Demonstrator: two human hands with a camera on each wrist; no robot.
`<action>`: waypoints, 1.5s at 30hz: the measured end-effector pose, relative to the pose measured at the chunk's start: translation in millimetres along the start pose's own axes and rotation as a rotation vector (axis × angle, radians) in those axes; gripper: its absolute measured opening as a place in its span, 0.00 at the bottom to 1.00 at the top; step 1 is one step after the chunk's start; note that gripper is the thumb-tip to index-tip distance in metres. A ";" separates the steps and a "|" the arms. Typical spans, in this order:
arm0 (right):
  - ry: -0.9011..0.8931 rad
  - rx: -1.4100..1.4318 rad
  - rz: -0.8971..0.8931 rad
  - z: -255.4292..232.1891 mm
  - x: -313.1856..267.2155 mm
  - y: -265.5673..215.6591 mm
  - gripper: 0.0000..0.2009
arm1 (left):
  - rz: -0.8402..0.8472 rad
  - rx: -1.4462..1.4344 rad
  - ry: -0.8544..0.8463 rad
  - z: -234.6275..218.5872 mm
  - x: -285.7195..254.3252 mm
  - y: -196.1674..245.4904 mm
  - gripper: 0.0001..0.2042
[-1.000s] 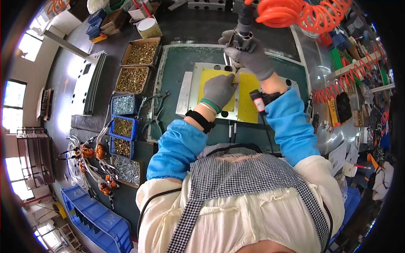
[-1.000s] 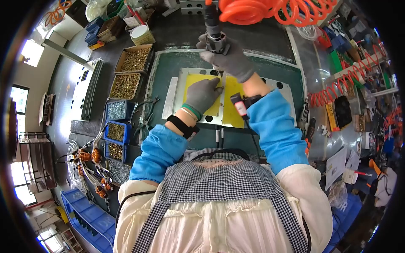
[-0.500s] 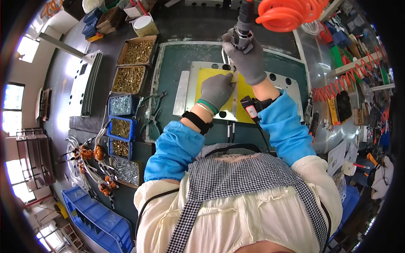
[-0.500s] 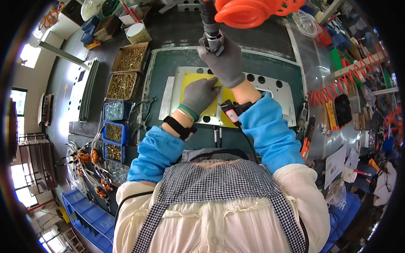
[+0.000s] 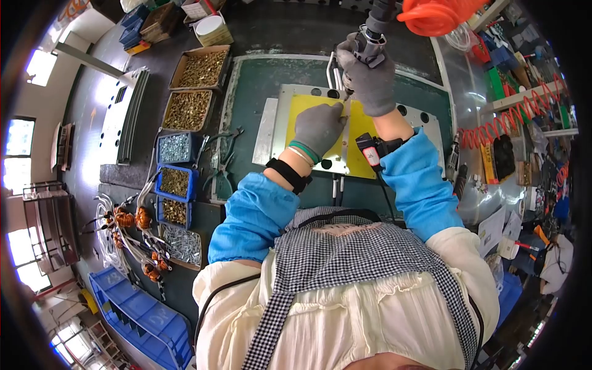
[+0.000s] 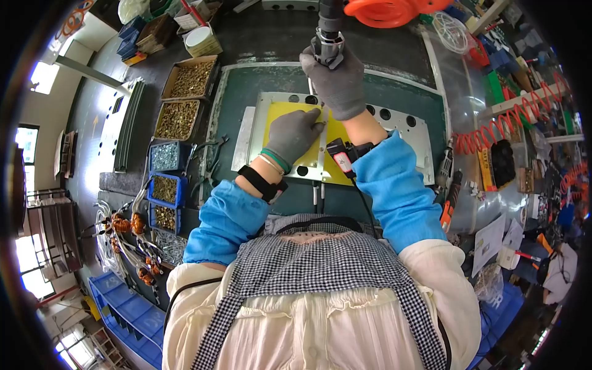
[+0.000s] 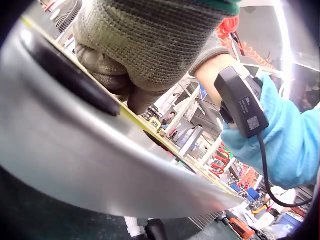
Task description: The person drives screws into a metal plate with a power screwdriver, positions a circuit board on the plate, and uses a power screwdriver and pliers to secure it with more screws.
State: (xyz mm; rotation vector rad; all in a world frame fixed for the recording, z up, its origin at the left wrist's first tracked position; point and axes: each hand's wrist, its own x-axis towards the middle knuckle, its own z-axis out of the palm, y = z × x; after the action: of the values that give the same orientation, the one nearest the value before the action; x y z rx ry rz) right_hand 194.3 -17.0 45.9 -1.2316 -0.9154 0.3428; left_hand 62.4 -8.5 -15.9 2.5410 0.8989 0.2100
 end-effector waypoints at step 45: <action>-0.026 0.560 0.132 -61.0 -78.3 -103.9 0.15 | -0.367 -1.781 -0.359 -13.5 -101.7 1.5 0.17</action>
State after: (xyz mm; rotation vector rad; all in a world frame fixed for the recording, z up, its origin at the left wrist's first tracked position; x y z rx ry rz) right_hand 167.4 -145.0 105.5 -0.7700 -0.6942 0.6716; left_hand -19.6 -68.7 -3.0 0.7131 0.5142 0.2450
